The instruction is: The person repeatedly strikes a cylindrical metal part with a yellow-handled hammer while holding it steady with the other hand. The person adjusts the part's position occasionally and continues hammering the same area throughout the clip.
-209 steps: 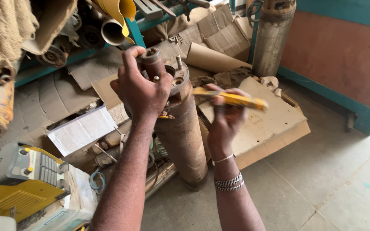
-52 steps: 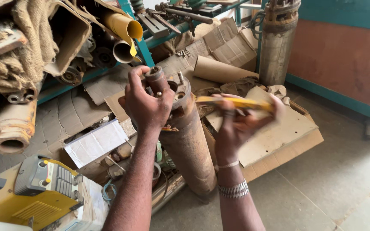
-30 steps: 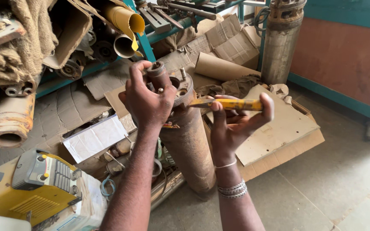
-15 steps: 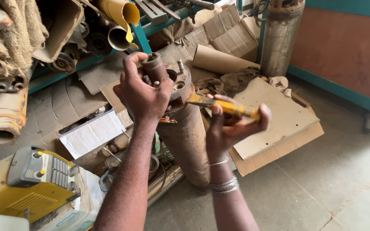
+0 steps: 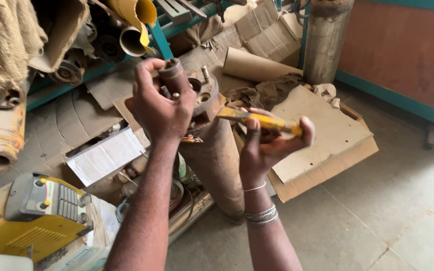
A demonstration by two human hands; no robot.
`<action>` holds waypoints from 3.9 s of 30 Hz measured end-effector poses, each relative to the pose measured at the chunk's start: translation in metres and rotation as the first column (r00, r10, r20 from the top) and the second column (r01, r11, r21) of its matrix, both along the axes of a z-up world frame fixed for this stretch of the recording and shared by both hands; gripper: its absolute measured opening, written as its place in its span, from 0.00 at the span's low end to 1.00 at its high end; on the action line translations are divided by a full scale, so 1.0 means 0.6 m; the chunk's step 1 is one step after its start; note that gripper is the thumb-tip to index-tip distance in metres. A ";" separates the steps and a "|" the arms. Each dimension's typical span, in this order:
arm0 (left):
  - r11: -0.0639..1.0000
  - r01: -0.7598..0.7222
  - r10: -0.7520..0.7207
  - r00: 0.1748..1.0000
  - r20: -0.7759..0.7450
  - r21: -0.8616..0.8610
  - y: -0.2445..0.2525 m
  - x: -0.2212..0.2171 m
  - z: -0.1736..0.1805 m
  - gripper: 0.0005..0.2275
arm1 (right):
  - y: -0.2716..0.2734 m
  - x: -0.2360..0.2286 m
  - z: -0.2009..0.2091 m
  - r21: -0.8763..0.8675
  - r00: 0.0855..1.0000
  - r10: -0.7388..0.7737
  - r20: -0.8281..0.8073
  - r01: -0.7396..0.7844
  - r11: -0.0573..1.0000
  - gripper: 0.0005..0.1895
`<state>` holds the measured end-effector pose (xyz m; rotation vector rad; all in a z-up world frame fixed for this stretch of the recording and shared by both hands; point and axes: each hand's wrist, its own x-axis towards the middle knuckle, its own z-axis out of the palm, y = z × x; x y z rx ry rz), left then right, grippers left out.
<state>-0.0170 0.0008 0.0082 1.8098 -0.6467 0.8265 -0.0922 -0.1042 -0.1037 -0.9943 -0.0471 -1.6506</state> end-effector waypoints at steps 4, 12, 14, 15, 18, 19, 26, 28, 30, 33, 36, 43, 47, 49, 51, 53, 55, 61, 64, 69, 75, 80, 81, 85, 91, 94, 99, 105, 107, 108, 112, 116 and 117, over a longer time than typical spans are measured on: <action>0.940 -0.312 0.218 0.859 0.463 0.135 -0.008 0.001 0.010 0.15 | -0.004 -0.002 0.002 0.258 0.976 0.085 0.202 -0.137 0.956 0.37; 0.982 -0.147 0.113 0.962 0.249 0.119 0.000 0.013 -0.004 0.16 | -0.006 0.005 -0.002 0.287 0.942 0.042 0.332 -0.144 0.947 0.41; 0.983 -0.138 0.109 0.970 0.216 0.120 0.002 0.013 -0.005 0.16 | -0.008 0.007 -0.002 0.149 0.989 0.078 0.129 -0.097 0.984 0.40; 0.997 -0.018 0.007 0.991 0.137 0.074 0.002 0.012 -0.008 0.17 | -0.009 0.005 -0.005 0.075 0.996 0.083 0.019 -0.085 0.994 0.39; 0.990 -0.107 0.085 0.975 0.207 0.094 -0.002 0.016 -0.007 0.17 | -0.013 0.008 -0.004 0.256 0.959 0.179 0.219 -0.233 0.938 0.41; 0.969 -0.214 0.173 0.944 0.279 0.121 -0.001 0.017 -0.006 0.16 | -0.012 0.009 -0.003 0.250 0.963 0.140 0.232 -0.198 0.948 0.40; 0.999 0.036 -0.040 0.993 0.110 0.041 0.000 0.013 -0.002 0.17 | -0.021 0.000 0.002 0.228 0.976 0.157 0.148 -0.188 0.955 0.42; 0.966 -0.217 0.157 0.924 0.349 0.139 0.000 0.013 -0.002 0.18 | -0.020 0.001 -0.001 0.203 0.984 0.105 0.141 -0.133 0.970 0.42; 0.989 -0.113 0.080 0.950 0.302 0.092 0.004 0.010 -0.009 0.16 | -0.009 -0.002 -0.013 -0.038 0.993 -0.099 -0.070 0.096 0.995 0.41; 0.997 -0.054 0.040 0.972 0.232 0.055 0.001 0.007 -0.012 0.13 | 0.001 -0.005 -0.017 0.053 0.988 0.152 0.025 -0.153 0.987 0.41; 0.998 -0.046 0.035 0.979 0.199 0.051 0.000 0.008 0.001 0.16 | 0.010 -0.007 -0.003 0.227 0.991 -0.051 0.122 0.022 0.974 0.44; 0.997 -0.069 0.054 0.950 0.307 0.036 0.002 0.013 -0.008 0.15 | 0.031 -0.010 -0.001 0.196 0.997 -0.010 0.074 -0.005 0.981 0.43; 0.985 -0.146 0.124 0.970 0.210 0.094 0.006 0.011 -0.011 0.21 | 0.026 -0.011 0.000 0.146 1.000 -0.026 0.000 0.026 0.989 0.41; 0.970 -0.217 0.172 0.932 0.319 0.111 0.005 0.015 -0.010 0.22 | 0.026 -0.011 0.005 0.197 0.990 0.086 0.108 -0.106 0.975 0.40; 0.979 -0.176 0.147 0.959 0.244 0.102 0.005 0.018 -0.009 0.22 | 0.030 -0.013 0.013 0.306 0.949 0.090 0.303 -0.186 0.934 0.42; 0.992 -0.106 0.096 0.987 0.132 0.068 0.005 0.018 -0.007 0.21 | 0.034 -0.013 0.025 0.125 0.994 -0.049 0.098 0.037 0.991 0.42; 1.000 -0.004 0.005 1.000 -0.027 0.010 0.006 0.015 -0.010 0.20 | 0.036 -0.025 0.025 0.025 0.996 -0.084 0.003 0.084 0.996 0.41; 0.974 -0.215 0.190 0.947 0.260 0.070 0.000 0.015 -0.009 0.19 | 0.020 -0.023 0.041 0.091 0.980 -0.185 0.075 0.178 0.980 0.42; 0.983 -0.170 0.155 0.967 0.200 0.064 0.006 0.022 -0.019 0.18 | 0.022 -0.032 0.034 -0.084 0.967 -0.246 -0.065 0.240 0.967 0.40; 0.978 -0.198 0.172 0.939 0.297 0.061 0.000 0.036 -0.027 0.25 | 0.006 -0.040 0.029 -0.001 1.000 -0.016 -0.008 0.016 1.000 0.38; 0.978 -0.200 0.175 0.934 0.311 0.053 0.000 0.042 -0.034 0.26 | 0.017 -0.027 0.013 0.106 0.990 0.034 0.137 -0.048 0.993 0.42; 0.980 -0.196 0.171 0.932 0.321 0.047 0.003 0.045 -0.035 0.26 | 0.028 -0.015 0.012 0.057 0.990 -0.135 0.028 0.133 0.989 0.42; 0.978 -0.203 0.177 0.932 0.317 0.051 0.002 0.046 -0.034 0.26 | 0.024 -0.014 0.014 0.062 0.980 -0.198 0.037 0.195 0.979 0.42; 0.970 -0.241 0.211 0.917 0.339 0.046 0.001 0.048 -0.037 0.26 | 0.009 -0.024 0.003 0.081 0.951 -0.304 0.064 0.299 0.951 0.43; 0.980 -0.190 0.163 0.934 0.317 0.056 -0.001 0.050 -0.031 0.25 | 0.004 -0.010 -0.016 0.088 0.997 -0.066 0.049 0.062 0.994 0.49; 0.976 -0.205 0.176 0.941 0.291 0.073 0.006 0.038 -0.035 0.26 | 0.001 -0.007 -0.022 0.010 0.962 -0.264 -0.068 0.265 0.964 0.52; 0.976 -0.206 0.180 0.946 0.269 0.072 0.000 0.027 -0.021 0.26 | -0.001 -0.021 -0.005 0.129 0.995 -0.039 0.093 0.027 0.991 0.50; 0.979 -0.184 0.161 0.961 0.223 0.089 0.006 0.022 -0.023 0.26 | 0.007 -0.015 0.004 -0.080 0.996 0.091 -0.007 -0.091 0.993 0.48; 0.979 -0.184 0.159 0.961 0.227 0.090 0.005 0.029 -0.023 0.25 | 0.000 -0.013 -0.003 -0.029 0.969 0.248 0.002 -0.248 0.968 0.44; 0.979 -0.186 0.162 0.959 0.234 0.085 0.005 0.034 -0.021 0.25 | -0.003 -0.014 -0.007 -0.003 0.946 0.325 0.011 -0.325 0.946 0.41; 0.984 -0.157 0.133 0.962 0.237 0.086 0.007 0.038 -0.027 0.23 | -0.014 -0.027 -0.025 0.012 0.935 0.341 -0.094 -0.342 0.940 0.18; 0.989 -0.126 0.098 0.951 0.293 0.079 0.008 0.033 -0.028 0.22 | -0.009 -0.038 -0.024 -0.040 0.972 0.223 0.074 -0.221 0.975 0.14; 0.988 -0.130 0.098 0.941 0.323 0.079 0.008 0.035 -0.025 0.22 | -0.005 -0.031 -0.018 -0.019 0.975 0.189 0.117 -0.188 0.982 0.14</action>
